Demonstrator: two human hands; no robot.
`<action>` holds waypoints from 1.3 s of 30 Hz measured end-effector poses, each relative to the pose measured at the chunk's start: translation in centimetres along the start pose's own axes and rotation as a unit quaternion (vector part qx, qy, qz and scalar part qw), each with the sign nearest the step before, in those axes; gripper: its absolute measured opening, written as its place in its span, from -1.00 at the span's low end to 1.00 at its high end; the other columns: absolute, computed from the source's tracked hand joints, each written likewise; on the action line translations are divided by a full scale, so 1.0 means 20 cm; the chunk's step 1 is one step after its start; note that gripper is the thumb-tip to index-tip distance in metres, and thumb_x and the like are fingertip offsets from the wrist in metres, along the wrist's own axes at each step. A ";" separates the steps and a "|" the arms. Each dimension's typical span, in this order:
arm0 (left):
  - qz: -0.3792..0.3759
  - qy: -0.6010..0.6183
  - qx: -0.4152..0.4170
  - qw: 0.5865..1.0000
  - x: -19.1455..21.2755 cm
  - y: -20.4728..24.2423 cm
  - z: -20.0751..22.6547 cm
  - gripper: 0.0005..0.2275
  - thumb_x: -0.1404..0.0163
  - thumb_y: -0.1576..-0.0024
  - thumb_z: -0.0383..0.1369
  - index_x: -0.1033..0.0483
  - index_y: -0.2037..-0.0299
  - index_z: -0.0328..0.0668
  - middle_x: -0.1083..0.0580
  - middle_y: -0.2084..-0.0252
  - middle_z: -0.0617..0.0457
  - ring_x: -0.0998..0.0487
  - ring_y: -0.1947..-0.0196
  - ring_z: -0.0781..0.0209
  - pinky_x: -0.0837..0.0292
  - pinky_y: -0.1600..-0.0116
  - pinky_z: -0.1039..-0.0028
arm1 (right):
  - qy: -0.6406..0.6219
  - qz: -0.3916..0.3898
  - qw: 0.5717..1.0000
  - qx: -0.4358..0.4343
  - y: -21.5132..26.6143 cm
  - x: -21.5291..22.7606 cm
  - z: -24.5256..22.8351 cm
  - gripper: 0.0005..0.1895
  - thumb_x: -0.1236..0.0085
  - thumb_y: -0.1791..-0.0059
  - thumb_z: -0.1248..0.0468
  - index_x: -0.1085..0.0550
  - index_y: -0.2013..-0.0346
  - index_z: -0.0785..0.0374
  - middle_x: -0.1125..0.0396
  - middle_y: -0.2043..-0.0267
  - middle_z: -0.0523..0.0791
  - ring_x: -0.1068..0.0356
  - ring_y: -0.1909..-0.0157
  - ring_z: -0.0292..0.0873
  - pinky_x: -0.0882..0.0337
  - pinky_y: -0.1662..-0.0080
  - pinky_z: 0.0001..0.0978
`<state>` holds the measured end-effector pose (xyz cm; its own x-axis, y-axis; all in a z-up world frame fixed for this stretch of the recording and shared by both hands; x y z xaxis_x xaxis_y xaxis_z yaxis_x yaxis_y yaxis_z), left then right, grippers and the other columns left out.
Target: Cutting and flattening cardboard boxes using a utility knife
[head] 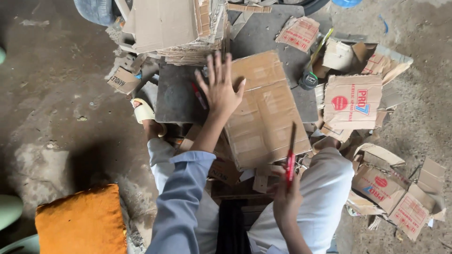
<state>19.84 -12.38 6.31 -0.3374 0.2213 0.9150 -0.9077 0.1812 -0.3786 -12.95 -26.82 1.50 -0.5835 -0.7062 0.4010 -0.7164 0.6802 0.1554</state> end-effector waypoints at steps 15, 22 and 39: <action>0.115 0.100 -0.026 0.988 0.18 0.30 0.06 -0.39 0.00 -0.21 0.00 -0.11 -0.49 0.37 -0.01 -0.49 -0.24 -0.08 -0.42 -0.55 -0.27 -0.20 -0.45 | 0.150 -0.007 0.930 0.336 -0.40 -0.35 -0.70 -0.60 0.05 -0.15 0.37 -0.34 -0.29 0.08 -0.47 0.00 0.14 -0.50 0.09 0.34 -0.51 0.09 0.13; 0.106 0.101 -0.012 0.989 0.12 0.31 -0.01 -0.40 -0.01 -0.19 0.00 -0.14 -0.48 0.40 -0.03 -0.46 -0.24 -0.11 -0.40 -0.57 -0.29 -0.17 -0.44 | 0.196 -0.013 0.915 0.353 -0.32 -0.39 -0.70 -0.59 0.04 -0.13 0.36 -0.39 -0.28 0.04 -0.49 0.04 0.07 -0.53 0.14 0.23 -0.55 0.16 0.02; 0.108 0.095 0.008 0.989 0.10 0.30 -0.05 -0.50 0.25 -0.35 0.07 -0.12 -0.50 0.34 0.03 -0.53 -0.22 -0.18 -0.43 -0.48 -0.20 -0.47 -0.30 | 0.187 -0.092 0.914 0.348 -0.34 -0.47 -0.69 -0.44 0.18 -0.11 0.50 -0.22 -0.38 0.02 -0.48 -0.02 0.07 -0.48 0.35 0.13 -0.42 0.45 -0.17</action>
<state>13.90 -9.91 5.65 -0.4729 0.4303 0.7689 -0.8233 0.0950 -0.5596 2.66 -22.06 9.02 -0.3504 -0.5913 0.7263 -0.9349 0.1745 -0.3090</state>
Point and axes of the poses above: each hand's wrist, its own y-axis away from the middle knuckle, its own x-axis out of the back of the hand, z = x × y, the point moved 9 cm from there along -y, towards the middle knuckle
